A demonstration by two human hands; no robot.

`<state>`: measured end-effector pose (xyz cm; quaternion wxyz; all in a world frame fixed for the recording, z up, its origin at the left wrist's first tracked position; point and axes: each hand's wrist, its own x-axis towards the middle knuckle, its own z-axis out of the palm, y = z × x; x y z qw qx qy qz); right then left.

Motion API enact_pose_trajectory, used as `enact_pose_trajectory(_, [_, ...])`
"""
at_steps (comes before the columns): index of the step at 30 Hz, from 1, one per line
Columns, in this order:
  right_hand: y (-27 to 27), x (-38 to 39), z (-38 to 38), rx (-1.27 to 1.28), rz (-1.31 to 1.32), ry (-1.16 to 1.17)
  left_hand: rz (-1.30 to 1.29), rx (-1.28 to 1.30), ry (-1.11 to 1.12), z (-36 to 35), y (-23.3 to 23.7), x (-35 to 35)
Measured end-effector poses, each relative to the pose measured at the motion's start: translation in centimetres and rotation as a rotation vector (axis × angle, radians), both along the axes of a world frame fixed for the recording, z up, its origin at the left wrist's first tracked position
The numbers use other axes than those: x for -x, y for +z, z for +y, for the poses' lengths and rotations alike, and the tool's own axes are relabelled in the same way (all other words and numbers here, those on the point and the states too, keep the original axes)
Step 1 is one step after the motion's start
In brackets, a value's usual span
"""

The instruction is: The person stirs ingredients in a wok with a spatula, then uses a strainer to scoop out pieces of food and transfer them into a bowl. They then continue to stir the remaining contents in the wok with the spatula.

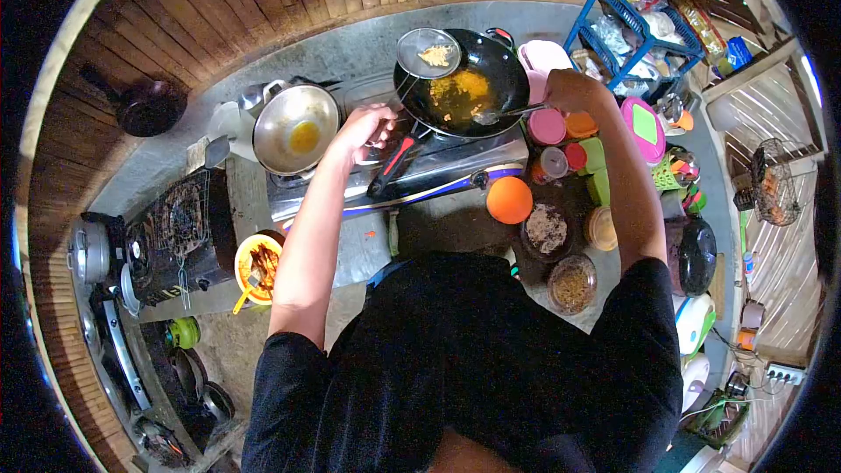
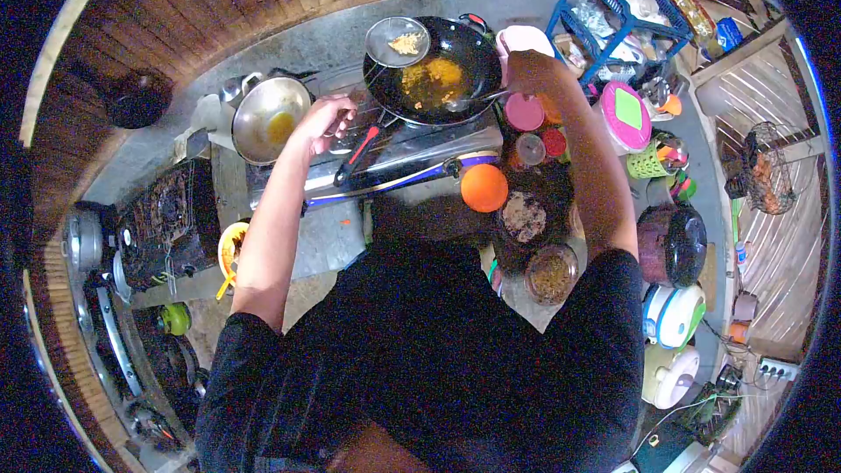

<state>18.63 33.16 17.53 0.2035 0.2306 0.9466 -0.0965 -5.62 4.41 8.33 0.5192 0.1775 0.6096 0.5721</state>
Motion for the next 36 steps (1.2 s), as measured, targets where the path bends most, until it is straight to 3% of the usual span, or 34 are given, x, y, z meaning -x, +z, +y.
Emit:
enact_pose_trajectory(1, [-1.4, 0.0, 1.0, 0.001, -0.001, 0.003, -0.005, 0.001, 0.002, -0.1, 0.1, -0.1])
enact_pose_trajectory(3, [-4.3, 0.0, 2.7, -0.360, 0.091, 0.438, -0.013, -0.002, -0.005, -0.1, -0.3, 0.2])
enact_pose_trajectory(7, [-6.2, -0.3, 2.6, -0.363, -0.001, 0.487, -0.035, -0.007, -0.008, -0.1, -0.6, 0.4])
enact_pose_trajectory(10, [-7.8, -0.1, 1.5, -0.520, 0.126, 0.592, -0.037, -0.017, -0.001, -0.3, -0.4, 0.2])
enact_pose_trajectory(13, [-10.3, 0.5, 1.1, -0.589, 0.080, 0.411, -0.035, -0.018, -0.006, -0.3, -0.4, 0.2])
enact_pose_trajectory(15, [-13.8, 0.5, 2.3, -0.296, 0.350, 0.128, -0.027, -0.014, -0.010, -0.4, -0.4, 0.2])
enact_pose_trajectory(16, [-15.7, 0.2, 2.9, -0.297, 0.353, 0.130, -0.020, -0.008, -0.015, -0.5, -0.4, 0.2])
enact_pose_trajectory(18, [-17.7, -0.1, 3.0, -0.656, 0.790, 0.422, -0.019, -0.008, -0.016, -0.7, -0.5, 0.4])
enact_pose_trajectory(20, [-17.6, 0.0, 2.7, -0.528, 0.732, 0.324, -0.020, -0.006, -0.018, -0.9, -0.6, 0.6])
enact_pose_trajectory(24, [-16.2, 0.0, 3.2, -0.256, 0.456, 0.038, -0.034, -0.010, -0.012, -1.0, -1.4, 1.2])
enact_pose_trajectory(25, [-14.5, -0.3, 2.3, -0.256, 0.457, 0.037, -0.039, -0.010, -0.015, -1.0, -1.5, 1.3])
enact_pose_trajectory(27, [-10.2, -1.1, -0.6, 0.035, 0.703, -0.230, -0.029, -0.008, -0.016, -1.1, -0.8, 1.0])
enact_pose_trajectory(31, [-10.4, -2.1, 2.3, -0.052, 0.820, -0.121, -0.028, -0.010, -0.026, -1.0, -0.7, 0.8])
enact_pose_trajectory(33, [-7.0, -2.5, 1.5, -0.060, 0.632, -0.343, -0.026, -0.012, -0.026, -0.8, -0.8, 0.6])
enact_pose_trajectory(36, [-4.2, -3.0, 0.2, -0.074, 0.724, -0.334, -0.023, -0.006, -0.019, -0.3, -0.9, 0.2])
